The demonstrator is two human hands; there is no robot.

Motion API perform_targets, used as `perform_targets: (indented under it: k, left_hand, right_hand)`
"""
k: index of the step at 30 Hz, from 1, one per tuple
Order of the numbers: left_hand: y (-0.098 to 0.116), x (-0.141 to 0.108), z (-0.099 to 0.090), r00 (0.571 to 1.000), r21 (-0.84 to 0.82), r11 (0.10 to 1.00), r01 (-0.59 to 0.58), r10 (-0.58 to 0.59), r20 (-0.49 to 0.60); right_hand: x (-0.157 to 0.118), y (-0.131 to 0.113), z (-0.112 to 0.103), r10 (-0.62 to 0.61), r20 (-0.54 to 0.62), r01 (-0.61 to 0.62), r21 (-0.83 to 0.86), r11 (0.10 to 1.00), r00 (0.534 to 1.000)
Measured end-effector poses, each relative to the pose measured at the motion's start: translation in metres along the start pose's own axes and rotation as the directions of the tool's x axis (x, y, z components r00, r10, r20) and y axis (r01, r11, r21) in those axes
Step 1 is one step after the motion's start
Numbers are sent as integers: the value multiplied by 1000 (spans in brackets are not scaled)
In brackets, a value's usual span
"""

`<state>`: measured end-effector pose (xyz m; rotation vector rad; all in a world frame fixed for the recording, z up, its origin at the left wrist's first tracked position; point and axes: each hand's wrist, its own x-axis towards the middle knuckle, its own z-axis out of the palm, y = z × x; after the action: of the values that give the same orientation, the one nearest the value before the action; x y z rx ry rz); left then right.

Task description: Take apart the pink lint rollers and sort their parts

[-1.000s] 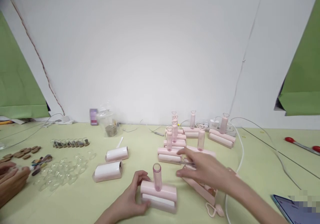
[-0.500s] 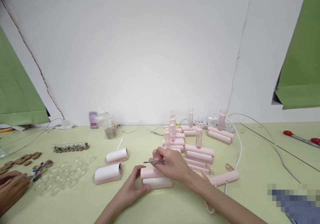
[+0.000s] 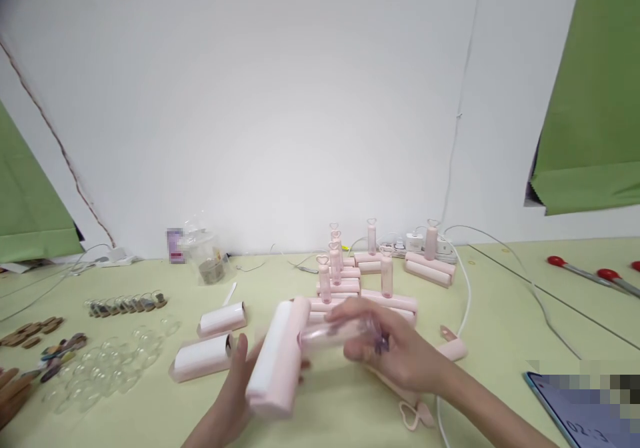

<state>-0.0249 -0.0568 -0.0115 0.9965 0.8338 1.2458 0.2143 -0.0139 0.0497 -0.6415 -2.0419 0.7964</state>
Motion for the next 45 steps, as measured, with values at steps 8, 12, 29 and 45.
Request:
perform_targets:
  k: [8,12,29,45]
  left_hand:
    - [-25,11,58,969,-210,947,245,-247,16]
    - [-28,11,44,951,-132,943,306,-297,83]
    - [-14,15,10,958,485,874,-13,150,-246]
    - [-23,8,22,953,838,541,-71,286,-104]
  right_hand:
    - [-34,19,52,527,-273,-384,439,812,805]
    - [-36,33,47,645,-80,-448,654,609,760]
    - [-43,51,42,244,256,19,-726,687,935]
    - [-43,22,47,432,137,-390,-253,886,891]
